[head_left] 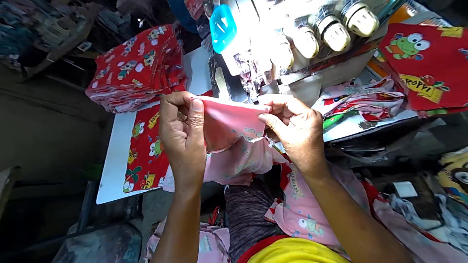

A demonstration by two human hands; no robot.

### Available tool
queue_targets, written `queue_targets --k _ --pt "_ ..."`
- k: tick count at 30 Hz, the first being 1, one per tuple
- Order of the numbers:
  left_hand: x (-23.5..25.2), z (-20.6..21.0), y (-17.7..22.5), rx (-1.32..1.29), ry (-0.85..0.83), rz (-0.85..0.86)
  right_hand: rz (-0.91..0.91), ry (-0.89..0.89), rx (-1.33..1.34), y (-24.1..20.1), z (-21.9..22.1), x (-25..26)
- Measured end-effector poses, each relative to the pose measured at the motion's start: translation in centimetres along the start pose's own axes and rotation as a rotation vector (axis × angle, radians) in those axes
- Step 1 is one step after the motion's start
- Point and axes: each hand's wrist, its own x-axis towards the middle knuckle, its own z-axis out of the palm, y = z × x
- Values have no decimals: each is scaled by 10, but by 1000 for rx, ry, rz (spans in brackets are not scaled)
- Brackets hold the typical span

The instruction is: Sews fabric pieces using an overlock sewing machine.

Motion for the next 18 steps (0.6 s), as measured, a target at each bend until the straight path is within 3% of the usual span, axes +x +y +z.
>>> queue_targets --k 10,13,18 --pt "-16 34 4 314 212 138 -1 150 -2 -14 29 -8" --pt "-16 18 -2 396 141 55 -128 143 -146 -7 21 -3" --pt "0 -25 -18 392 -14 -104 -102 123 -256 6 1 9"
